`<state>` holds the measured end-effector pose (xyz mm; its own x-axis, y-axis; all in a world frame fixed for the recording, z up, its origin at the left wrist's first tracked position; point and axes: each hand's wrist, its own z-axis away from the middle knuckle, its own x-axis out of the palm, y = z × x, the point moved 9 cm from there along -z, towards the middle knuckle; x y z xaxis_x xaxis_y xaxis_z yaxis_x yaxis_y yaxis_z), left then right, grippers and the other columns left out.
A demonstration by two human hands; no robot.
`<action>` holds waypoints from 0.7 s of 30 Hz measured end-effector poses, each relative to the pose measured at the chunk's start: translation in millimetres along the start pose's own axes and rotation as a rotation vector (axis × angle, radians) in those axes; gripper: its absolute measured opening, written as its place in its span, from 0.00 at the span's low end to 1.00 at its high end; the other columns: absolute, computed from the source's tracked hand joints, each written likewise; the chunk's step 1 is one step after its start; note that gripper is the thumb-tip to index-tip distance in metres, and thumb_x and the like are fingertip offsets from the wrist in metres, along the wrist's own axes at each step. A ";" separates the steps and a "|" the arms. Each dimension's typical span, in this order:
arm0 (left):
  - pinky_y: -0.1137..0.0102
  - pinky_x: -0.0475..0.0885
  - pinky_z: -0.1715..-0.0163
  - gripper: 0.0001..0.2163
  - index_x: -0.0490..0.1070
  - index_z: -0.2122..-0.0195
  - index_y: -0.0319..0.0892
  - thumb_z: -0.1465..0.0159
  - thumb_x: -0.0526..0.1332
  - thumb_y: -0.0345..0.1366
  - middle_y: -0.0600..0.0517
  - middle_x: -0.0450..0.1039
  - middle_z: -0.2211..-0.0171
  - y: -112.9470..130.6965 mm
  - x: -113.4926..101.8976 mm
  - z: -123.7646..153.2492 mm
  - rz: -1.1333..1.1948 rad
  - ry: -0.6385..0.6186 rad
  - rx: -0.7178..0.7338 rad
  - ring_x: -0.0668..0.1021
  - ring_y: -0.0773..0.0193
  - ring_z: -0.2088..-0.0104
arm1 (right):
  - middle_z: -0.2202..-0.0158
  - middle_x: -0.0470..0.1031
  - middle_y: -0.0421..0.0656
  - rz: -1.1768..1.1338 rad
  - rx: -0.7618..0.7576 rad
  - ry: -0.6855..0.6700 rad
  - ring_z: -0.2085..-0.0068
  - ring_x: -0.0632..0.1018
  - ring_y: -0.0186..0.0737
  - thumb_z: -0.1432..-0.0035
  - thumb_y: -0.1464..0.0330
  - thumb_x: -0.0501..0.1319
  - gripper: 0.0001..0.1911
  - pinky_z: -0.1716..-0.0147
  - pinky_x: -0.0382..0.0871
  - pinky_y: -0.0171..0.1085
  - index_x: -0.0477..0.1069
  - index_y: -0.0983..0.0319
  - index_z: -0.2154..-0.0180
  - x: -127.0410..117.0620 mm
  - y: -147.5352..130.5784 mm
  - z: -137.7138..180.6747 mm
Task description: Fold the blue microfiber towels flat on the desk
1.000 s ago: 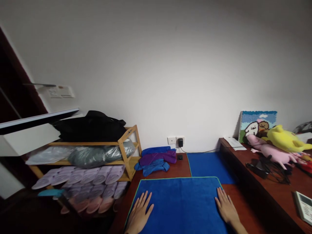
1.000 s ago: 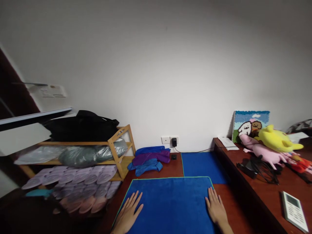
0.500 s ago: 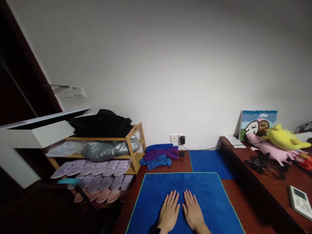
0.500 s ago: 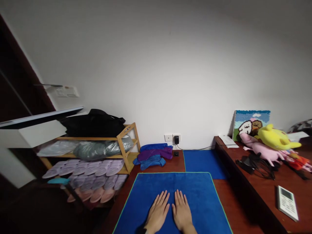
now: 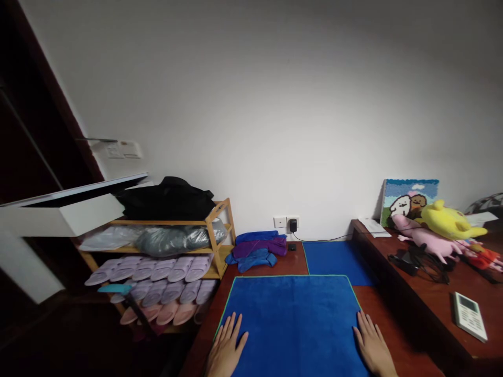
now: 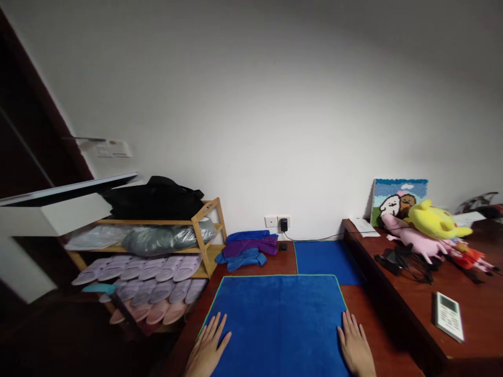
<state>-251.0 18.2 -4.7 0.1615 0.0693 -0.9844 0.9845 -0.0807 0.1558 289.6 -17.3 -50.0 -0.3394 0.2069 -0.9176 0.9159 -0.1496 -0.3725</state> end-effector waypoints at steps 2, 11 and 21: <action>0.53 0.54 0.29 0.32 0.49 0.28 0.44 0.28 0.45 0.55 0.48 0.47 0.27 28.2 -1.4 -1.1 0.033 0.044 0.025 0.54 0.53 0.28 | 0.33 0.64 0.36 -0.008 -0.012 0.032 0.29 0.54 0.57 0.37 0.44 0.37 0.39 0.29 0.50 0.58 0.53 0.47 0.30 -2.8 -24.5 6.5; 0.50 0.59 0.31 0.25 0.40 0.28 0.55 0.25 0.44 0.42 0.53 0.49 0.28 189.3 49.6 12.6 0.130 0.012 0.403 0.58 0.53 0.29 | 0.28 0.48 0.40 -0.120 -0.344 -0.222 0.28 0.51 0.48 0.29 0.53 0.41 0.32 0.29 0.49 0.53 0.53 0.58 0.30 44.1 -240.4 50.8; 0.50 0.58 0.30 0.26 0.46 0.29 0.59 0.27 0.47 0.51 0.59 0.49 0.28 27.3 14.7 41.5 0.019 0.058 0.173 0.57 0.53 0.29 | 0.30 0.58 0.38 -0.044 -0.081 -0.077 0.29 0.53 0.51 0.36 0.49 0.43 0.36 0.28 0.48 0.56 0.56 0.52 0.31 14.8 -73.3 49.5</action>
<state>-224.6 -24.2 -18.3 0.1883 0.1234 -0.9743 0.9556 -0.2519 0.1528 206.9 -51.1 -43.2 -0.3920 0.1361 -0.9098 0.9131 -0.0630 -0.4028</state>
